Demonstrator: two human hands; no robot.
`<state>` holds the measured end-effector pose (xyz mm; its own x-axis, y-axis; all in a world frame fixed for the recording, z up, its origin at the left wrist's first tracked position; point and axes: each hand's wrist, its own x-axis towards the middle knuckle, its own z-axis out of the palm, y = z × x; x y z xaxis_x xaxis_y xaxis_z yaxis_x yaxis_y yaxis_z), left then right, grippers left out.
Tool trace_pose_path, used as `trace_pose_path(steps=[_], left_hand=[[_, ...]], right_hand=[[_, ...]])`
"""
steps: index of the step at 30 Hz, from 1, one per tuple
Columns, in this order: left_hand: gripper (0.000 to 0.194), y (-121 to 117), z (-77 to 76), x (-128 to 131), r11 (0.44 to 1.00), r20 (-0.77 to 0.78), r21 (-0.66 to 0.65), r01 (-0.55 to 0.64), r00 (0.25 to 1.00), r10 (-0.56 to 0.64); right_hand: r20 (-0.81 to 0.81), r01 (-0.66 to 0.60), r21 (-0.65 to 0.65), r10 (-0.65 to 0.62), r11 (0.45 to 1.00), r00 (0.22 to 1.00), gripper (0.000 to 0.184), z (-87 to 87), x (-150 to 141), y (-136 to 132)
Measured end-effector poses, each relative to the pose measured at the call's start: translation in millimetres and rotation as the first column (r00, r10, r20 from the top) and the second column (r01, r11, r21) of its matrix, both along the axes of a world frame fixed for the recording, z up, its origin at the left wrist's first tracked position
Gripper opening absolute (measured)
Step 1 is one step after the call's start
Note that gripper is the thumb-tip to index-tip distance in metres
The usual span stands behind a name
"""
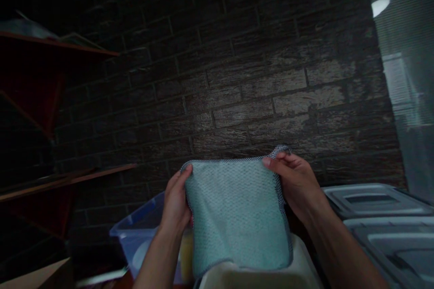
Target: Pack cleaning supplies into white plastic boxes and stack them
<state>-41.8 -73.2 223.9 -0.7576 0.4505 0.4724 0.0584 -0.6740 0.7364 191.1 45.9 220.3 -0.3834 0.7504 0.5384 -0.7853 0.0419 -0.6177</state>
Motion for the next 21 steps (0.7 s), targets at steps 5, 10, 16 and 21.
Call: trace_pose_path(steps=[5,10,16,21], left_hand=[[0.027,-2,0.7,5,0.994,-0.177,-0.01,0.105,0.979,-0.105],[0.023,-9,-1.6,2,0.972,-0.253,-0.105,0.211,0.939,-0.232],[0.03,-6,-5.8,-2,0.943,-0.274,-0.17,0.287,0.905,-0.325],[0.029,-1,-4.5,1,0.999,-0.399,-0.039,-0.003,0.917,-0.013]], right_hand=[[-0.027,0.132,-0.152,-0.138,0.979,0.99,0.026,4.3,8,3],[-0.01,0.381,-0.092,-0.384,0.92,0.923,0.023,-0.6,13,13],[0.034,0.655,0.037,-0.656,0.755,0.754,0.028,-7.2,10,27],[0.013,0.737,0.143,-0.746,0.66,0.666,0.028,-5.2,5,21]])
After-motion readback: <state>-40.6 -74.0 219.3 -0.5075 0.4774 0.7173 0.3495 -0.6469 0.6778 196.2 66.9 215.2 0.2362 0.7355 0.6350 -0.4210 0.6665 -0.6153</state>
